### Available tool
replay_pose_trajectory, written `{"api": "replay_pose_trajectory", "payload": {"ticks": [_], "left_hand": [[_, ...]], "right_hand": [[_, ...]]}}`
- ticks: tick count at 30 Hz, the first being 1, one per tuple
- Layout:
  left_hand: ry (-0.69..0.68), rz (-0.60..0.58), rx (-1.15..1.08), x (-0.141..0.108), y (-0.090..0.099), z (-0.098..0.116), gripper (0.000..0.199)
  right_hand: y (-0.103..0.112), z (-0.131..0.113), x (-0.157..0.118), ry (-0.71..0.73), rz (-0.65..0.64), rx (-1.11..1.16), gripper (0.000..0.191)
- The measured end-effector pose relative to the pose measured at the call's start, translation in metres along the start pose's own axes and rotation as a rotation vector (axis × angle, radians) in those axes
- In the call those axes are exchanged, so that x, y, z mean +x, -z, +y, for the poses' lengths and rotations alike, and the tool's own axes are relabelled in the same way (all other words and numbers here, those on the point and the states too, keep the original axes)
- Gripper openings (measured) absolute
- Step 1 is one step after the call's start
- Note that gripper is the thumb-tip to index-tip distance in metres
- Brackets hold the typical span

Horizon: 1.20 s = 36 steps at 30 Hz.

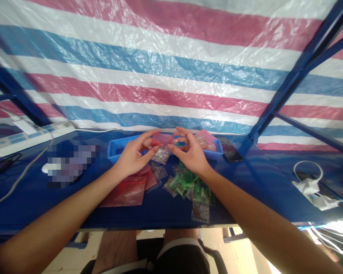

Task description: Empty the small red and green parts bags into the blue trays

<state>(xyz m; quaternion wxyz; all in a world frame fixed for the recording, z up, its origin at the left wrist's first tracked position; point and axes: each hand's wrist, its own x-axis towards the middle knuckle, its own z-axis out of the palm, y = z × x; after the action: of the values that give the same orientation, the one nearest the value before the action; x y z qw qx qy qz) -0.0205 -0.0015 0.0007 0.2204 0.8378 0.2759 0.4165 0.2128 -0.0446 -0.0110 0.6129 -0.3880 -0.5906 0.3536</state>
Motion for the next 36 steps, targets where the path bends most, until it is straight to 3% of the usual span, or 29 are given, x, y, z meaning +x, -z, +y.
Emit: {"api": "replay_pose_trajectory", "payload": {"ticks": [4, 8, 14, 18, 22, 26, 28, 32, 36], "left_hand": [[-0.017, -0.058, -0.055, 0.0, -0.001, 0.003, 0.065], [0.007, -0.064, -0.105, 0.0, -0.002, -0.001, 0.068], [-0.013, -0.065, 0.048, 0.0, 0.002, -0.005, 0.063], [-0.089, -0.117, 0.15, 0.0, 0.003, -0.004, 0.059], [-0.121, -0.175, 0.194, 0.0, 0.003, -0.003, 0.057], [-0.119, -0.208, 0.189, 0.0, 0.003, -0.004, 0.057], [-0.111, -0.212, 0.187, 0.0, 0.003, -0.006, 0.056], [-0.124, -0.226, 0.202, 0.0, 0.004, -0.008, 0.056], [-0.14, -0.231, 0.229, 0.001, 0.006, -0.006, 0.055]], "right_hand": [[-0.003, -0.002, -0.002, -0.104, -0.147, 0.037, 0.057], [0.01, -0.012, 0.007, -0.067, -0.064, 0.049, 0.05], [0.078, -0.03, 0.052, 0.19, 0.339, -0.044, 0.051], [0.125, -0.036, 0.079, 0.192, 0.392, -0.111, 0.046], [0.148, -0.037, 0.09, 0.012, 0.15, -0.26, 0.048], [0.149, -0.037, 0.099, -0.185, -0.283, -0.486, 0.051], [0.144, -0.036, 0.106, -0.214, -0.429, -0.564, 0.052], [0.14, -0.031, 0.126, -0.183, -0.578, -0.726, 0.05], [0.151, -0.022, 0.141, -0.275, -0.668, -0.9, 0.058]]}}
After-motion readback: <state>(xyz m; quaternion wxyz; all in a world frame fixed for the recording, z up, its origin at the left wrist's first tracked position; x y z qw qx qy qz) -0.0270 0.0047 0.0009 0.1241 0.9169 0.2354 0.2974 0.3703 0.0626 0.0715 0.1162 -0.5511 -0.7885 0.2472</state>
